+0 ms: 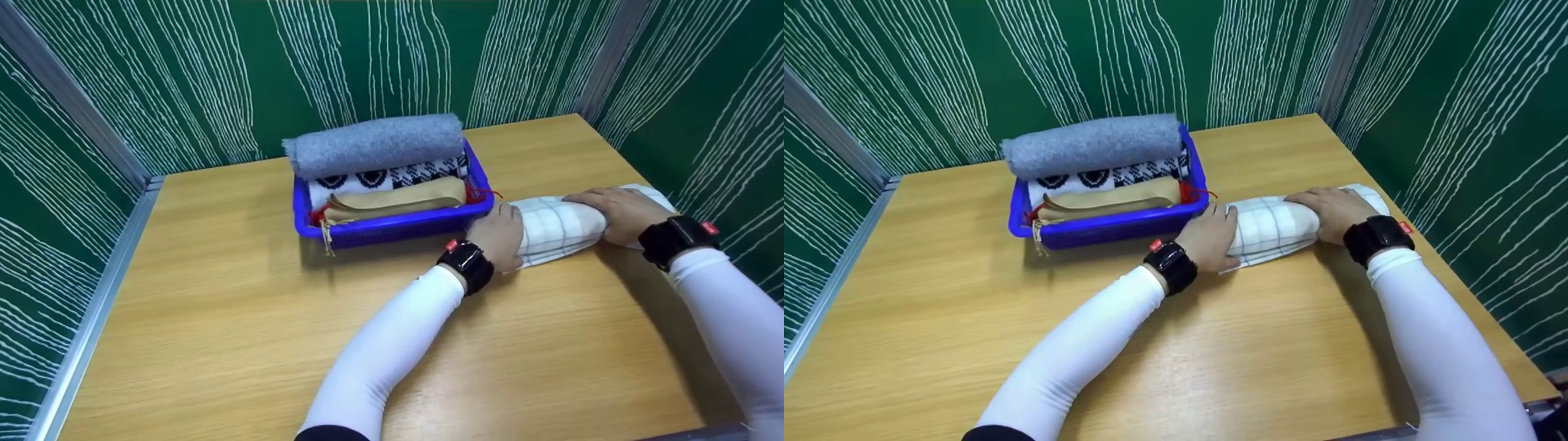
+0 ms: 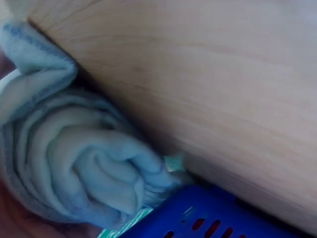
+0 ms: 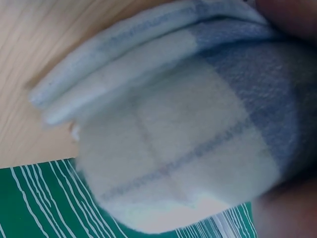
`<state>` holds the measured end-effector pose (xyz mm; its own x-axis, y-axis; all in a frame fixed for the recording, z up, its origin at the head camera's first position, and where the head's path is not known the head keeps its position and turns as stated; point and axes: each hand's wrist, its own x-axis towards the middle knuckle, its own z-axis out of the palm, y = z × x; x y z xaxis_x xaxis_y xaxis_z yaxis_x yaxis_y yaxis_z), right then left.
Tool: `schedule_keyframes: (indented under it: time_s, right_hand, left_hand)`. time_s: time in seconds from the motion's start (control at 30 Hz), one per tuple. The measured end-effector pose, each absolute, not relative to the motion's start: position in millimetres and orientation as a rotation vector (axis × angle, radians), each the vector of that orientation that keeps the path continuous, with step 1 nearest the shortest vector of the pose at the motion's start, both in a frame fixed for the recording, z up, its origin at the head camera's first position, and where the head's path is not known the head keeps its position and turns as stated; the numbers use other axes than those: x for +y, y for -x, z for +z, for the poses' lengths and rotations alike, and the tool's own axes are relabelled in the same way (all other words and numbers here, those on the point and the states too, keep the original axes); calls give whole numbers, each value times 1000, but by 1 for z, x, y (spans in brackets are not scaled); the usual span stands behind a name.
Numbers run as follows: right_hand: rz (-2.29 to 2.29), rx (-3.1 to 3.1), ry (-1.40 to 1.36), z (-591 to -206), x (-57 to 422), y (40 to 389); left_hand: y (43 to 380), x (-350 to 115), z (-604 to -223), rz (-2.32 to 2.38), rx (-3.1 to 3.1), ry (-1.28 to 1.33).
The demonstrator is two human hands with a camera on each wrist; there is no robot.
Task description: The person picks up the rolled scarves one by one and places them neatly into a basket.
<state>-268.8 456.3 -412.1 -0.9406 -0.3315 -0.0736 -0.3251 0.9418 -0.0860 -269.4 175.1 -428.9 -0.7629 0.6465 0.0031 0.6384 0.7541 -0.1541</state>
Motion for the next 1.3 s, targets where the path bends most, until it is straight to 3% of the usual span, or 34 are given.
schedule_keyframes:
  time_s: [0.83,1.3]
  right_hand:
    - [-112,3015,379,-418,465,275]
    - [-112,3058,462,-418,462,272]
  left_hand:
    - [271,176,-435,93,-2962,1079]
    - [262,177,-430,139,-2909,1028]
